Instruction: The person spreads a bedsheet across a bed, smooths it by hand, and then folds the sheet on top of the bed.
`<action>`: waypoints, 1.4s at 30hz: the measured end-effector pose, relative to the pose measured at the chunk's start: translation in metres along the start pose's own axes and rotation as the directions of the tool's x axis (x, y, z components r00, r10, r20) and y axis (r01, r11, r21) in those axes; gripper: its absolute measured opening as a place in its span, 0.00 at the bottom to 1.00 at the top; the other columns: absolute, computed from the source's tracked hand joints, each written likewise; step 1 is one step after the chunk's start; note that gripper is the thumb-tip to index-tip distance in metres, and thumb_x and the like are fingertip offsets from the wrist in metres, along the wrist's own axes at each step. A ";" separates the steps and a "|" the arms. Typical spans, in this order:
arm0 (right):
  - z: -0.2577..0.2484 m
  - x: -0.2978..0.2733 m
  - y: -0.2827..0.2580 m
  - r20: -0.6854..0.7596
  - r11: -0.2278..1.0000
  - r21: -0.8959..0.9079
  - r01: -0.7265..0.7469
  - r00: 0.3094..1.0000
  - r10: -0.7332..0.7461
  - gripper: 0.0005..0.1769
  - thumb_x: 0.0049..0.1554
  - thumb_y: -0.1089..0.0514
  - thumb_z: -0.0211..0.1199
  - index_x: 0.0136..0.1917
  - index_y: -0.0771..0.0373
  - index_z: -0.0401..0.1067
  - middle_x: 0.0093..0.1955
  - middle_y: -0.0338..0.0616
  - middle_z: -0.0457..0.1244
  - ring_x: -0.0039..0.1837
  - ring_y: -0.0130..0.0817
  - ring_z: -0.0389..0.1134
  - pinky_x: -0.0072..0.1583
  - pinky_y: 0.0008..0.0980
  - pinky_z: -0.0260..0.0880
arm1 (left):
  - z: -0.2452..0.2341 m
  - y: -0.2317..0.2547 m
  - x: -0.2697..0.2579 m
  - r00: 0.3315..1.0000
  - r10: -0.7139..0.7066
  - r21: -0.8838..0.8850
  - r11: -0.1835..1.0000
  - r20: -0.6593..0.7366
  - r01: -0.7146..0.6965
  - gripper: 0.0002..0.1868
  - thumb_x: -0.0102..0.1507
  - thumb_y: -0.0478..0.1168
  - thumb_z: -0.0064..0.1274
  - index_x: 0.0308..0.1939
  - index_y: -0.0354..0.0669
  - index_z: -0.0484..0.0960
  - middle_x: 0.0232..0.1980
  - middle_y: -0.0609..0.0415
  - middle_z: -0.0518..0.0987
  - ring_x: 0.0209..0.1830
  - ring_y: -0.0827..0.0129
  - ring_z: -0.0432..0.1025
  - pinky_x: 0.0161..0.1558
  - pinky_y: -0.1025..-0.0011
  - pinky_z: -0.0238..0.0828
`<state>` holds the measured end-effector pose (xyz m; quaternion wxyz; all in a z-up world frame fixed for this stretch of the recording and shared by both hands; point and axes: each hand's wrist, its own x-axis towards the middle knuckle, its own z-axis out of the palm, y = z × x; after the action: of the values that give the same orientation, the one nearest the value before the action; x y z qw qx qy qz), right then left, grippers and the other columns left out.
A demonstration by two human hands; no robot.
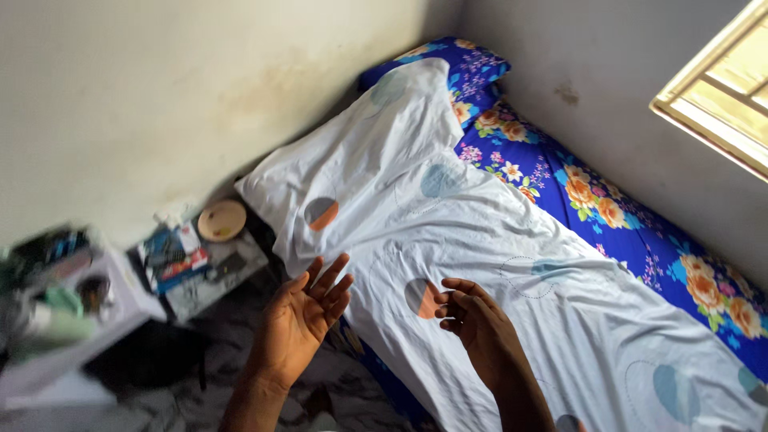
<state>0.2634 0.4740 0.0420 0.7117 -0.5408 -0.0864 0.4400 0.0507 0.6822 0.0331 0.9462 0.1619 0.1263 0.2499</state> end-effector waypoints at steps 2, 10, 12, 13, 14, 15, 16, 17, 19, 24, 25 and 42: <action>0.020 0.010 -0.001 -0.013 1.000 -0.016 -0.001 1.000 0.001 0.19 0.62 0.55 0.52 0.62 0.67 0.70 0.50 0.46 0.69 0.50 0.35 0.70 0.52 0.35 0.68 | -0.002 0.025 0.021 0.999 -0.049 0.027 0.998 0.001 0.049 0.18 0.68 0.42 0.47 0.60 0.40 0.74 0.72 0.39 0.72 0.66 0.51 0.71 0.63 0.58 0.71; 0.051 0.017 0.000 -0.175 0.999 -0.011 0.049 0.983 -0.050 0.20 0.62 0.55 0.53 0.63 0.67 0.70 0.50 0.48 0.70 0.50 0.36 0.71 0.54 0.36 0.70 | -0.010 0.070 0.078 0.991 -0.130 0.201 0.971 -0.015 0.130 0.19 0.67 0.43 0.46 0.60 0.40 0.73 0.69 0.39 0.75 0.63 0.52 0.72 0.60 0.60 0.73; 0.050 0.021 -0.003 -0.241 0.999 -0.035 0.024 0.970 -0.032 0.20 0.61 0.54 0.53 0.63 0.66 0.70 0.50 0.48 0.70 0.50 0.36 0.71 0.54 0.35 0.70 | -0.008 0.070 0.091 0.986 -0.163 0.208 0.964 -0.025 0.165 0.19 0.67 0.43 0.47 0.60 0.40 0.72 0.69 0.38 0.74 0.63 0.52 0.73 0.60 0.60 0.73; 0.048 0.022 -0.002 -0.269 0.998 -0.026 0.051 0.961 -0.057 0.21 0.61 0.55 0.53 0.63 0.67 0.70 0.50 0.48 0.70 0.50 0.35 0.70 0.54 0.35 0.69 | -0.008 0.068 0.094 0.982 -0.185 0.210 0.959 -0.043 0.190 0.20 0.67 0.43 0.48 0.60 0.39 0.71 0.69 0.38 0.74 0.63 0.53 0.73 0.60 0.61 0.73; 0.045 0.023 -0.002 -0.297 0.997 -0.019 0.079 0.952 -0.081 0.21 0.61 0.55 0.54 0.64 0.67 0.70 0.50 0.48 0.69 0.50 0.34 0.69 0.53 0.35 0.69 | -0.008 0.067 0.095 0.979 -0.199 0.209 0.957 -0.043 0.204 0.20 0.67 0.43 0.48 0.60 0.39 0.71 0.69 0.38 0.74 0.63 0.53 0.73 0.60 0.61 0.73; 0.039 0.026 -0.003 -0.309 0.996 -0.026 0.084 0.947 -0.088 0.21 0.61 0.55 0.54 0.64 0.67 0.70 0.50 0.48 0.69 0.50 0.34 0.69 0.53 0.35 0.69 | -0.005 0.063 0.101 0.974 -0.224 0.206 0.952 -0.031 0.226 0.20 0.67 0.43 0.48 0.60 0.40 0.71 0.69 0.39 0.74 0.63 0.54 0.73 0.60 0.61 0.73; 0.035 0.027 -0.002 -0.317 0.995 0.013 0.101 0.944 -0.091 0.21 0.61 0.55 0.53 0.65 0.67 0.70 0.50 0.47 0.69 0.50 0.34 0.69 0.53 0.35 0.69 | -0.002 0.058 0.106 0.968 -0.249 0.204 0.947 -0.019 0.248 0.20 0.66 0.43 0.48 0.60 0.40 0.70 0.69 0.39 0.74 0.62 0.54 0.73 0.60 0.62 0.74; 0.033 0.029 0.002 -0.322 0.991 0.060 0.119 0.942 -0.093 0.21 0.61 0.55 0.53 0.65 0.67 0.69 0.50 0.47 0.68 0.50 0.35 0.69 0.53 0.35 0.69 | 0.000 0.055 0.109 0.966 -0.258 0.205 0.945 -0.013 0.255 0.20 0.66 0.43 0.48 0.60 0.40 0.70 0.69 0.39 0.74 0.62 0.54 0.73 0.60 0.62 0.74; 0.024 0.037 0.006 -0.326 0.987 0.061 0.147 0.938 -0.119 0.21 0.62 0.55 0.53 0.65 0.68 0.69 0.50 0.48 0.68 0.50 0.35 0.69 0.53 0.35 0.69 | 0.002 0.046 0.114 0.947 -0.310 0.254 0.913 -0.079 0.320 0.21 0.64 0.43 0.49 0.60 0.40 0.71 0.68 0.38 0.76 0.61 0.54 0.74 0.59 0.62 0.75; 0.000 0.060 0.007 -0.355 0.973 0.124 0.196 0.924 -0.141 0.21 0.61 0.57 0.52 0.65 0.69 0.68 0.51 0.48 0.68 0.50 0.34 0.68 0.52 0.35 0.68 | 0.002 0.038 0.138 0.920 -0.388 0.267 0.881 -0.063 0.390 0.22 0.65 0.44 0.48 0.61 0.39 0.72 0.69 0.39 0.75 0.61 0.55 0.74 0.60 0.62 0.73; -0.005 0.063 0.006 -0.372 0.971 0.131 0.200 0.918 -0.138 0.21 0.62 0.57 0.52 0.65 0.68 0.68 0.51 0.48 0.68 0.50 0.34 0.69 0.52 0.35 0.69 | 0.002 0.036 0.144 0.917 -0.393 0.286 0.873 -0.066 0.395 0.23 0.65 0.44 0.48 0.62 0.39 0.72 0.69 0.40 0.75 0.60 0.56 0.74 0.60 0.63 0.72; -0.133 0.156 0.021 -0.602 0.998 -0.057 0.029 0.797 -0.058 0.19 0.62 0.55 0.54 0.63 0.64 0.71 0.50 0.45 0.70 0.49 0.30 0.70 0.52 0.32 0.70 | -0.035 -0.049 0.360 0.852 -0.486 0.896 0.265 -0.196 0.357 0.23 0.66 0.48 0.48 0.62 0.43 0.75 0.62 0.53 0.82 0.60 0.64 0.76 0.61 0.64 0.71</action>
<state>0.4247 0.4945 -0.0838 0.6998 -0.6663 0.1222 0.2265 0.3639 0.8351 -0.0740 0.7363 0.6250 0.2234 -0.1318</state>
